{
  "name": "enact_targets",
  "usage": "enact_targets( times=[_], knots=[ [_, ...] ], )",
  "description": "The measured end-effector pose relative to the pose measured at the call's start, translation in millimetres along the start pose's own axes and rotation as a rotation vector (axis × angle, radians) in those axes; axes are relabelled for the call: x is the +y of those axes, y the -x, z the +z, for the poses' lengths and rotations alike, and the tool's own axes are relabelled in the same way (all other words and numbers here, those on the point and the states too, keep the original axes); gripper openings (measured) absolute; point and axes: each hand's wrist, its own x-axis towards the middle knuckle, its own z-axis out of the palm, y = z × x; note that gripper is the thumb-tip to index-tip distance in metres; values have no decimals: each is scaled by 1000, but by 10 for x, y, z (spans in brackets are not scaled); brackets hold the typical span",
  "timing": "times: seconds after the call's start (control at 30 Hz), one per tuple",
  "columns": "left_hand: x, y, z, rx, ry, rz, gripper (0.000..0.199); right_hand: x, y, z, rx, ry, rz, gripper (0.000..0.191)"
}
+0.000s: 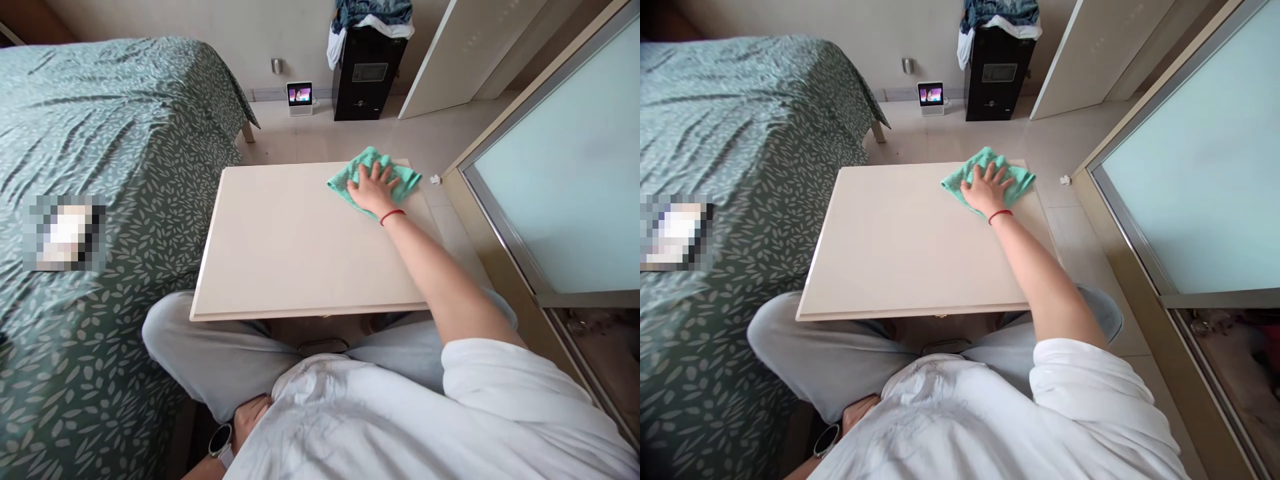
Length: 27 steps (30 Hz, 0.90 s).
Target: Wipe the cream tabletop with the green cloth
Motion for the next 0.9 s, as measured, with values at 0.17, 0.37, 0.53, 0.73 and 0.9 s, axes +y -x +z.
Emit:
enact_targets(
  times=[0.17,0.37,0.53,0.73,0.9],
  knots=[
    [2,14,6,4,-7,-29,36,-1136,-100,206,-35,-26,-241,81],
    [8,11,-2,-15,-8,-52,35,-2315,124,394,-95,-62,-590,81],
    [14,7,-15,-10,-6,-68,35,-2515,605,452,-201,-22,-932,80],
    [24,13,-6,-21,4,-78,33,-1776,595,383,-228,-28,-961,77],
    [17,1,-4,-4,8,-61,35,-660,291,212,-157,-22,-592,78]
  ],
)
